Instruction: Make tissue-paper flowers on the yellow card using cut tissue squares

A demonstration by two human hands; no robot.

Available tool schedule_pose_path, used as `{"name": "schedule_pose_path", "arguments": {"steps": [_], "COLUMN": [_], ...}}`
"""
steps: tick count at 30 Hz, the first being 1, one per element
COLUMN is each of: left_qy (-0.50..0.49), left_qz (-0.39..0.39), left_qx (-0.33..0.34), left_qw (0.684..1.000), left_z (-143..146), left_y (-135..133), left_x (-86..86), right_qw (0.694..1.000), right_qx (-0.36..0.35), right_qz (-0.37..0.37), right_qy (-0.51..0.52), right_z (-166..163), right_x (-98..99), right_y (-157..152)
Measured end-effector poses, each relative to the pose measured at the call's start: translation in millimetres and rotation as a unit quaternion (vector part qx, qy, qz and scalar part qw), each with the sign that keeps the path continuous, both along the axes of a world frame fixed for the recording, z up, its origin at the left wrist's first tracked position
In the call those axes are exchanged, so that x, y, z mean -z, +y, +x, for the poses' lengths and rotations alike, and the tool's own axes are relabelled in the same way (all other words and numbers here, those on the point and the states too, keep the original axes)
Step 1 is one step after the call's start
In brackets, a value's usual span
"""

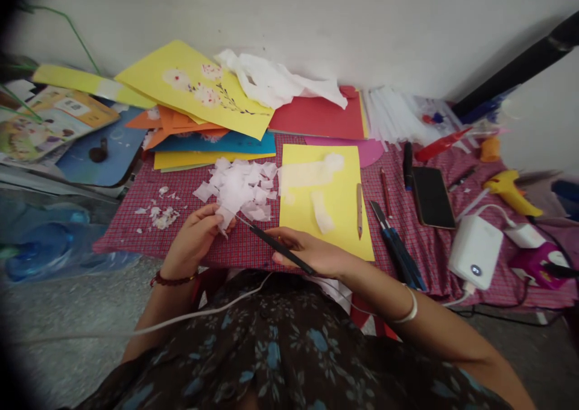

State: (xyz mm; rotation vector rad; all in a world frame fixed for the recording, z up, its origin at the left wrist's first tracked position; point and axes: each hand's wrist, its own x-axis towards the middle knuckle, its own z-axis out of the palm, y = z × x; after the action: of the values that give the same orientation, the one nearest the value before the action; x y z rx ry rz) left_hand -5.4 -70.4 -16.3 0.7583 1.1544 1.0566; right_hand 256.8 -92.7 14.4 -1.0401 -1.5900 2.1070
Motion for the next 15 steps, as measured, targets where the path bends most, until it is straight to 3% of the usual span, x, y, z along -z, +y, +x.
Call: {"name": "schedule_pose_path", "arguments": {"steps": [15], "left_qy": [0.021], "left_qz": [0.012], "left_qx": [0.018], "left_qw": [1.0], "left_z": [7.4], "left_y": [2.8], "left_x": [-6.4], "right_qw": [0.999], "right_qx": [0.041], "right_qz": [-0.008], "right_qy": [0.005], "right_z": [0.0], "right_x": [2.3], "right_y": [-2.9]}}
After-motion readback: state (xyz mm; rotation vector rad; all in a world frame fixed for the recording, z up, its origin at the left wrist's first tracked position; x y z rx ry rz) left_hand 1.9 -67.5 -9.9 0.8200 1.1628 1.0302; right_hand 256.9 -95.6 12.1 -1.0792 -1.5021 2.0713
